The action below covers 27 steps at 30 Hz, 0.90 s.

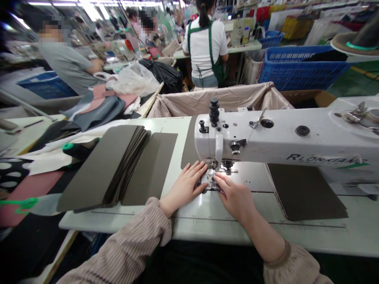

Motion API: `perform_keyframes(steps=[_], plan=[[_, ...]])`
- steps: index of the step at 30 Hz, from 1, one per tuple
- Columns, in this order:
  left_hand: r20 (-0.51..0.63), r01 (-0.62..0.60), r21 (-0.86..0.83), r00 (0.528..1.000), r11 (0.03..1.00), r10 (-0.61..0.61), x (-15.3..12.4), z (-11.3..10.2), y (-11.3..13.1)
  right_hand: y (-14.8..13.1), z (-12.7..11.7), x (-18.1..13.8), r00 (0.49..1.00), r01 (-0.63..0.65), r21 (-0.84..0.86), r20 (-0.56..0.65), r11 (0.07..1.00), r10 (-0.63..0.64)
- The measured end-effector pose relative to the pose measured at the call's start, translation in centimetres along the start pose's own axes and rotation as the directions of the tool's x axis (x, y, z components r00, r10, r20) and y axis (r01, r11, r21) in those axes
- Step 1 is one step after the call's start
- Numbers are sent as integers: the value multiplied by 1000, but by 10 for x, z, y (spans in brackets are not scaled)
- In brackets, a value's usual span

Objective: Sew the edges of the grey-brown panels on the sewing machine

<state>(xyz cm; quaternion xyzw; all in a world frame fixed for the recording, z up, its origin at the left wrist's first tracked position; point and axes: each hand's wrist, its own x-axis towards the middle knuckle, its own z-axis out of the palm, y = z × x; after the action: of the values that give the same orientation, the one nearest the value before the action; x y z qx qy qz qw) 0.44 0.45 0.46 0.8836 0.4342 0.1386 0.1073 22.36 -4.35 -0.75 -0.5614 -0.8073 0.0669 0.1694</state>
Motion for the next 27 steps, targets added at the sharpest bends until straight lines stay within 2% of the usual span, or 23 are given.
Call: perform_keyframes(steps=[8,27], plan=[[-2,11,-14,1000,1000,-11,1,1,-1,0,0,0,1000,-3,13,22,1000,3],[-39,5,-43,999,999,-7,0,4,-1,-1,0,0,1000,-5,-2,-12,1000,5]])
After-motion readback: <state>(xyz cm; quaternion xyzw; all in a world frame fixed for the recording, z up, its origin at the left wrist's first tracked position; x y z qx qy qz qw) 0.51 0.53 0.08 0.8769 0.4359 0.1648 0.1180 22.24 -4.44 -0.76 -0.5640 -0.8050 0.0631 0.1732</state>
